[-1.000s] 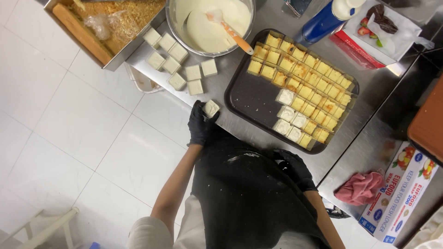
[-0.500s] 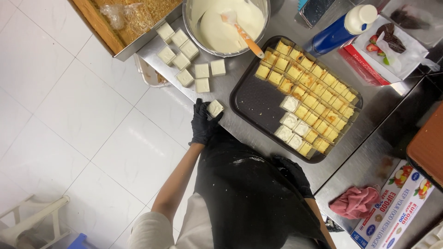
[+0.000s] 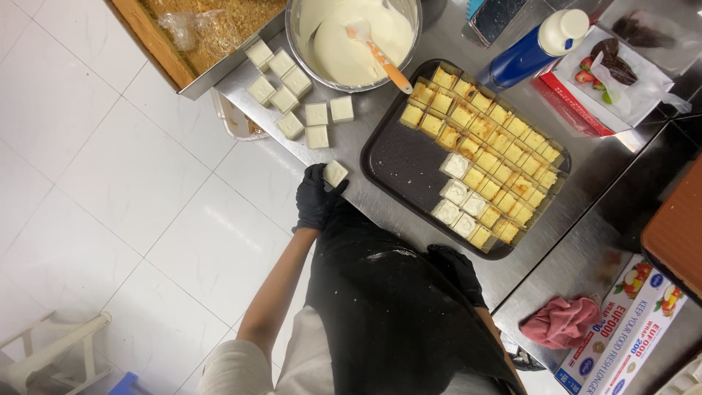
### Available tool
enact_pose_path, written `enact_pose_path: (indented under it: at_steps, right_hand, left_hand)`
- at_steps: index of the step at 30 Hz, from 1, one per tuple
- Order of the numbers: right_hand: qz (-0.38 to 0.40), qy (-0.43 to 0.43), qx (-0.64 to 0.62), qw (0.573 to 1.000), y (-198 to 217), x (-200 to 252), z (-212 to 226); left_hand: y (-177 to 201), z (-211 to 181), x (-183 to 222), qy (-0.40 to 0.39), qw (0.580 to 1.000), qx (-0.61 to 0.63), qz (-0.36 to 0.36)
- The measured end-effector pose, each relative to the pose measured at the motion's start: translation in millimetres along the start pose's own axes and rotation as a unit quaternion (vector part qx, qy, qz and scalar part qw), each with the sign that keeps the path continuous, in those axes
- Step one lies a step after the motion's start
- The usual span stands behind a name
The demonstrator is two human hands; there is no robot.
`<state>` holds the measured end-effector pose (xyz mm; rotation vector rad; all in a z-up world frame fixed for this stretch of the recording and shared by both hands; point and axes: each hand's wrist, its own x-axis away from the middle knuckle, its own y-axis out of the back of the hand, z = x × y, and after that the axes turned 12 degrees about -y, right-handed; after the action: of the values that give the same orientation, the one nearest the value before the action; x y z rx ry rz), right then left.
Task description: The person is preparing small square cake desserts by filling a tray and small plastic containers with white cream using a spatula.
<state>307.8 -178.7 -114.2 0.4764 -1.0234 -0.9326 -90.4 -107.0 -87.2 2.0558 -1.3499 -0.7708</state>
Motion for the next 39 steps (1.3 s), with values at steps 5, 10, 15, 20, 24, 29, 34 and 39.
enact_pose_path:
  at_steps: [5, 10, 15, 20, 24, 29, 34, 39]
  right_hand:
    - [0.016, -0.026, 0.028, 0.999, 25.0, 5.8, 36.2]
    - [-0.014, 0.011, 0.008, 1.0, 10.7, 1.5, 17.6]
    - [-0.008, -0.016, -0.011, 1.0, 25.4, 8.6, 39.1]
    - [-0.044, 0.059, 0.096, 0.993, 4.2, -0.6, 12.3]
    - [0.199, -0.129, -0.376, 0.896, -45.7, -17.2, -45.4]
    - [-0.02, 0.076, 0.124, 0.989, -6.4, -2.8, -5.2]
    - [0.048, -0.069, -0.2, 0.976, -13.1, -5.9, -10.6]
    - [-0.021, 0.017, -0.004, 1.0, -10.0, -3.6, -6.9]
  left_hand:
    - [5.6, -11.0, -5.7, -0.062, 0.998, -0.023, 0.015]
    - [-1.6, 2.0, -3.9, -0.059, 0.997, -0.02, 0.035]
    - [-8.4, 7.8, -3.4, -0.108, 0.99, -0.092, -0.01]
    - [-4.6, 2.4, -6.7, -0.062, 0.997, -0.038, 0.018]
    - [-10.1, 6.0, -6.0, -0.03, 0.999, -0.013, 0.026]
    - [-10.8, 12.0, -6.2, -0.039, 0.999, -0.01, 0.018]
    - [-6.7, 11.4, -4.5, -0.034, 0.998, 0.041, 0.025]
    - [-8.0, 9.4, -3.7, 0.035, 0.996, 0.083, -0.009]
